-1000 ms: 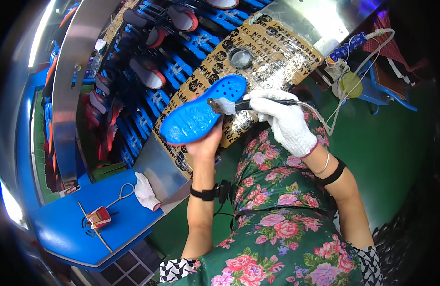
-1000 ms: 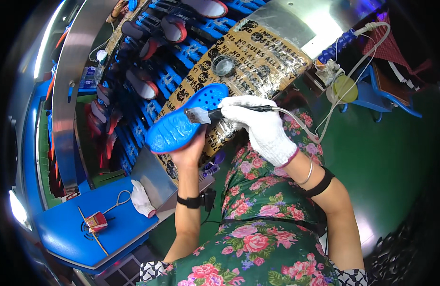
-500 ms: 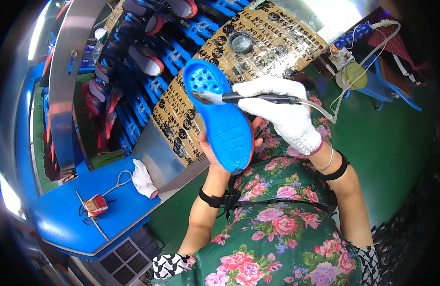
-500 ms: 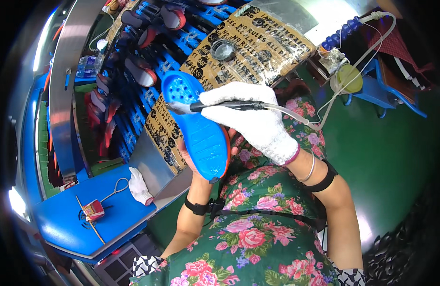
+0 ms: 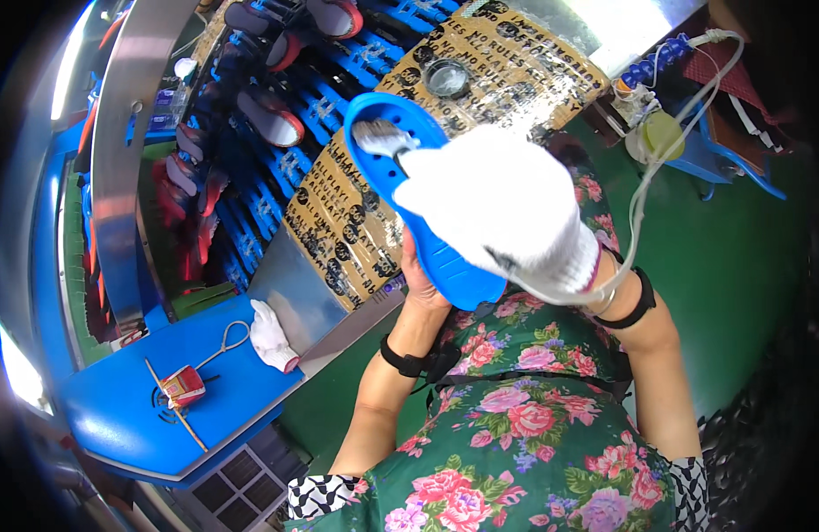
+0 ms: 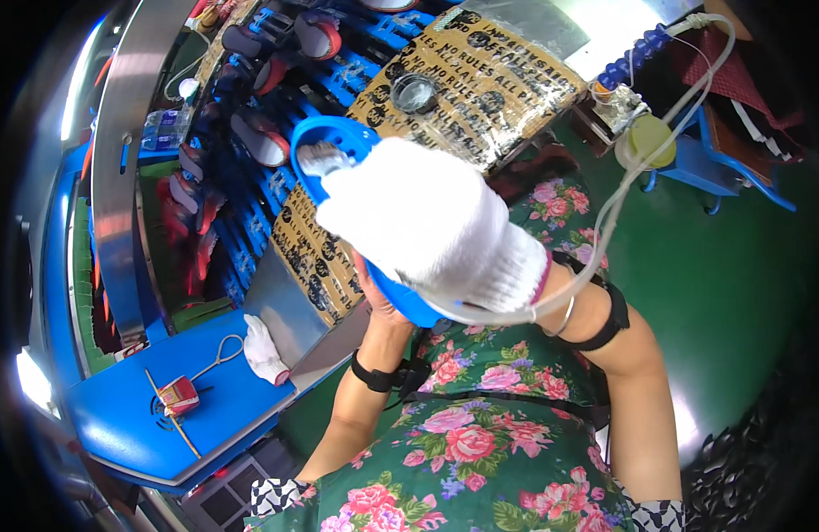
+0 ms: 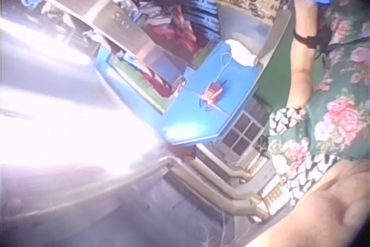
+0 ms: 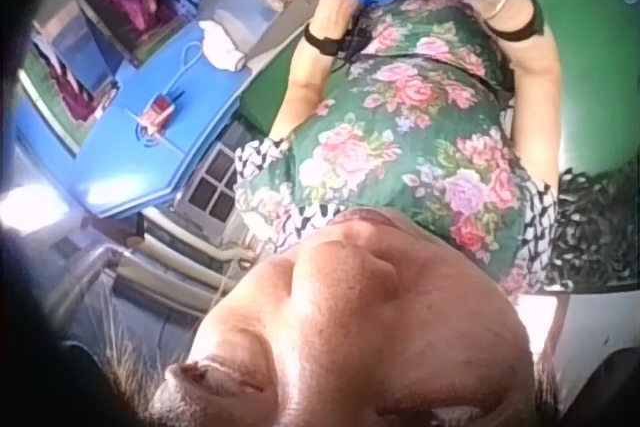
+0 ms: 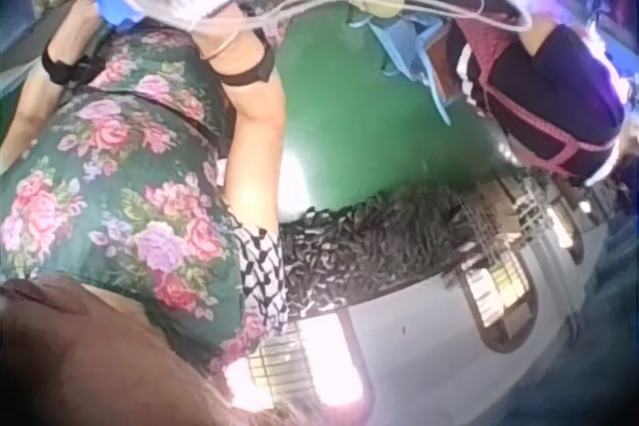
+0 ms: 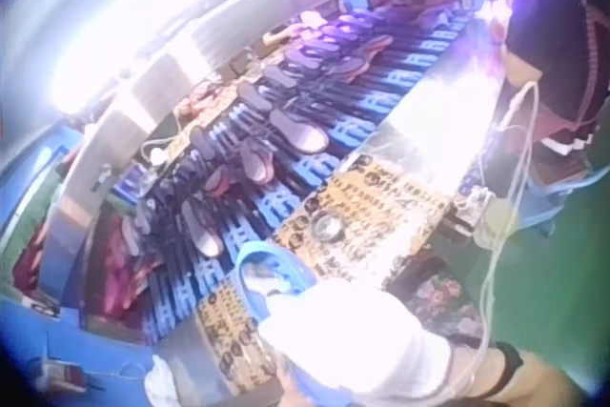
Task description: Applying adhesive or paint to blue shoe soles using a specialized brush tool on an assembly line.
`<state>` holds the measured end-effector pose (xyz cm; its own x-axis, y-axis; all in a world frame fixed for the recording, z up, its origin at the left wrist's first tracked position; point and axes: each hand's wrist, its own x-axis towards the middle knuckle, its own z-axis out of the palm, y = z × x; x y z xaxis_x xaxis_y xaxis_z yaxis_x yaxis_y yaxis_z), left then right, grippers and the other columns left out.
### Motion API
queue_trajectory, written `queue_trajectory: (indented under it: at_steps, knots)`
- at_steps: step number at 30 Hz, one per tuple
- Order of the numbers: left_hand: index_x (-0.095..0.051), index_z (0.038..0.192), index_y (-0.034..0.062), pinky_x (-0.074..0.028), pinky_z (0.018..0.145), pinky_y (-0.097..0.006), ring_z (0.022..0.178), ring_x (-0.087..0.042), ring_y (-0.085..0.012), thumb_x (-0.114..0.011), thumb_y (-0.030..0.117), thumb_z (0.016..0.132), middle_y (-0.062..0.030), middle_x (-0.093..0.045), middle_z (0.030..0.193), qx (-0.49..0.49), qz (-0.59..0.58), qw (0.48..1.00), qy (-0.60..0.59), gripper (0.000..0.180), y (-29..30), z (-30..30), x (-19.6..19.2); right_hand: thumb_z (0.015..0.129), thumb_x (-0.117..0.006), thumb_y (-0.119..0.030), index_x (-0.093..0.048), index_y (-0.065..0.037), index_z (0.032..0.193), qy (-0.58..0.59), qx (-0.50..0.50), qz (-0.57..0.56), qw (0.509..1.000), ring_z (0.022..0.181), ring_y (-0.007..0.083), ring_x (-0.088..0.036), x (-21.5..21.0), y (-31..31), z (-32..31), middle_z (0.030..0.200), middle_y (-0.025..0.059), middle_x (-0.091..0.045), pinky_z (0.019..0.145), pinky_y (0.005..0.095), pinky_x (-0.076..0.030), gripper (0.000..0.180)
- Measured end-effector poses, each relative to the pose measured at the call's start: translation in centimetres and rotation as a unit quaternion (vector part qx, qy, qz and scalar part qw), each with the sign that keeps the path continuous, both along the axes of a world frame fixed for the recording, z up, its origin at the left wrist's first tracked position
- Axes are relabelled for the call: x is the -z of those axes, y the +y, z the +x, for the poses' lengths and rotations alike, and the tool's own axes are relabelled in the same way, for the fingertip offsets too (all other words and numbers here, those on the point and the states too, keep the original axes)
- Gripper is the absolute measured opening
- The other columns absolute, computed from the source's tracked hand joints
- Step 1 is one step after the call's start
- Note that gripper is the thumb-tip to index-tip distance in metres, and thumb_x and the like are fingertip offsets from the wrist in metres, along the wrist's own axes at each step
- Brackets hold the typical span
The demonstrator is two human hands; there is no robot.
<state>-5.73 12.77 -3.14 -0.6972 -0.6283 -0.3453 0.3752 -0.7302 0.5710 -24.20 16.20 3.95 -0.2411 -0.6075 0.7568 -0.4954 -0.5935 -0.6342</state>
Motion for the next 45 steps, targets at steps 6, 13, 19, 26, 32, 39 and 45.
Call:
queue_trajectory:
  at_steps: [6,13,19,26,32,39,45]
  knots:
    - [-0.031,0.157,0.0142,-0.035,0.117,-0.057,0.14,-0.045,-0.0357,-0.06,0.07,0.087,-0.0133,-0.044,0.155,-0.05,-0.001,0.999,-0.006,0.094,-0.4,-0.5,0.4,0.08,-0.077,-0.005,-0.077,-0.006,0.094,-0.157,-0.063,0.054,0.984,0.084,0.0231,-0.072,-1.2,1.0,-1.0,0.098,0.0105,-0.077,0.077,0.0342,-0.056,0.015]
    - [-0.026,0.158,0.0131,-0.035,0.117,-0.057,0.141,-0.043,-0.036,-0.057,0.073,0.087,-0.0152,-0.04,0.157,-0.055,0.086,0.983,0.153,0.098,-1.7,-2.8,0.8,0.075,-0.078,-0.005,-0.077,-0.004,0.099,-0.058,0.0,-0.006,0.998,0.086,0.0288,-0.072,0.6,1.2,-0.9,0.099,0.0138,-0.076,0.077,0.0382,-0.057,0.024]
    - [-0.023,0.159,0.0135,-0.034,0.117,-0.056,0.141,-0.041,-0.0379,-0.054,0.075,0.088,-0.0175,-0.037,0.158,-0.069,0.071,0.974,0.202,0.099,-3.0,-5.3,-1.0,0.074,-0.079,-0.001,-0.077,-0.003,0.094,-0.128,0.02,0.027,0.991,0.086,0.0275,-0.072,1.0,1.2,-2.4,0.096,0.0144,-0.075,0.079,0.0371,-0.057,0.02]
    - [-0.025,0.158,0.0157,-0.037,0.113,-0.064,0.134,-0.047,-0.0475,-0.056,0.079,0.084,-0.0129,-0.046,0.15,-0.083,0.153,0.911,0.374,0.102,-3.4,-7.0,-0.9,0.077,-0.078,-0.002,-0.076,-0.004,0.09,-0.23,-0.094,0.066,0.966,0.085,0.0253,-0.072,0.9,1.4,-2.3,0.099,0.0137,-0.076,0.08,0.0365,-0.056,0.014]
    - [-0.035,0.153,0.0091,-0.043,0.108,-0.061,0.131,-0.05,-0.0443,-0.057,0.081,0.081,-0.014,-0.051,0.145,0.021,0.046,0.963,0.266,0.104,-5.2,-7.5,-0.3,0.075,-0.078,-0.002,-0.077,-0.005,0.097,-0.085,0.014,0.017,0.996,0.089,0.0291,-0.071,2.1,2.0,-0.3,0.099,0.0124,-0.075,0.081,0.0373,-0.056,0.022]
    - [-0.036,0.151,0.0095,-0.045,0.107,-0.061,0.13,-0.051,-0.0448,-0.07,0.071,0.08,-0.0142,-0.055,0.141,-0.019,0.026,0.958,0.286,0.099,-5.6,-7.3,-1.0,0.079,-0.077,-0.004,-0.077,-0.005,0.096,-0.148,-0.042,0.06,0.986,0.088,0.0277,-0.071,3.4,2.7,-1.1,0.102,0.0126,-0.075,0.078,0.0376,-0.056,0.018]
    - [-0.033,0.154,0.0206,-0.051,0.095,-0.065,0.119,-0.056,-0.0513,-0.073,0.069,0.079,-0.0246,-0.048,0.145,0.075,0.03,0.934,0.347,0.098,-6.5,-7.3,-0.1,0.081,-0.075,-0.008,-0.078,-0.01,0.106,-0.074,-0.091,0.023,0.993,0.093,0.0266,-0.071,2.9,3.9,-0.5,0.102,0.008,-0.075,0.084,0.0386,-0.056,0.026]
